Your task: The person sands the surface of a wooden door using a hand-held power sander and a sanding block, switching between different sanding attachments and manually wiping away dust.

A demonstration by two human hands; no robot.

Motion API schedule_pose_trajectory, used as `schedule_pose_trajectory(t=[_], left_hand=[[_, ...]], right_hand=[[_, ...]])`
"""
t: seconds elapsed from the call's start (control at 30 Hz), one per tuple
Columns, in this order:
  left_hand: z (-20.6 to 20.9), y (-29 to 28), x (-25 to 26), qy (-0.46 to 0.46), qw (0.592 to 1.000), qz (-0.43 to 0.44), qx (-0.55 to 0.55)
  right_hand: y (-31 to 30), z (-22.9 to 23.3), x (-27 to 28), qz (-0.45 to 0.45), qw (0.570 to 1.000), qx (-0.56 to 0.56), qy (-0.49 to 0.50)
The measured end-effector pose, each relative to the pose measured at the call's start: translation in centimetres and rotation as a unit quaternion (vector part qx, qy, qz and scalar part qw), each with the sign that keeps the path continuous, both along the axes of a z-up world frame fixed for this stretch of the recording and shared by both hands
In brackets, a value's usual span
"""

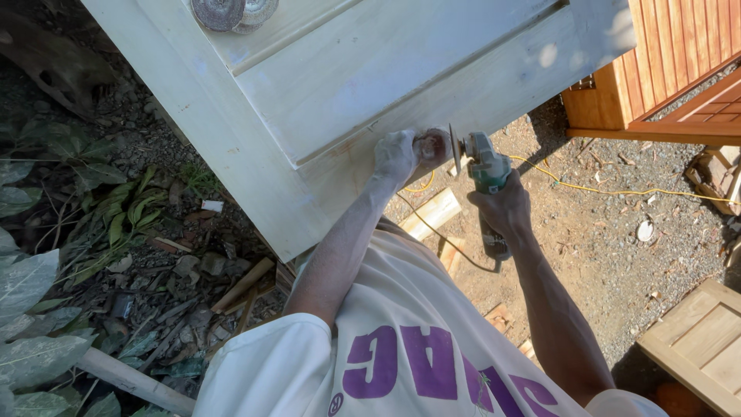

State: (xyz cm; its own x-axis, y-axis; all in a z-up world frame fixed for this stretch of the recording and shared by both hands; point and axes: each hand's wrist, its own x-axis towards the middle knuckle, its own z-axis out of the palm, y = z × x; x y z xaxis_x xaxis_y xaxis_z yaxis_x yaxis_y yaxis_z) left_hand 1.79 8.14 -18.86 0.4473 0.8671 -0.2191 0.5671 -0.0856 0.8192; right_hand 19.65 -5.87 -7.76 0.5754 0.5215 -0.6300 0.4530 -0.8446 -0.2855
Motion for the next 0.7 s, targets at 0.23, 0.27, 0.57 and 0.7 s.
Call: schedule_pose_trajectory(t=[0.23, 0.27, 0.57, 0.7], left_hand=[[0.1, -0.9, 0.2, -0.014, 0.998, -0.017, -0.051], [0.1, -0.9, 0.3, -0.009, 0.997, -0.018, -0.072], [-0.5, -1.2, 0.4, -0.068, 0.980, 0.129, -0.135], [-0.1, -0.8, 0.1, -0.120, 0.974, 0.148, -0.122]], right_hand=[[-1.7, 1.2, -1.3, -0.006, 0.994, 0.113, -0.002], [-1.8, 1.3, -1.6, -0.009, 0.992, 0.125, -0.002], [-2.0, 2.2, -3.5, -0.067, 0.975, 0.201, 0.068], [-1.4, 1.8, -3.1, -0.071, 0.968, 0.214, 0.112]])
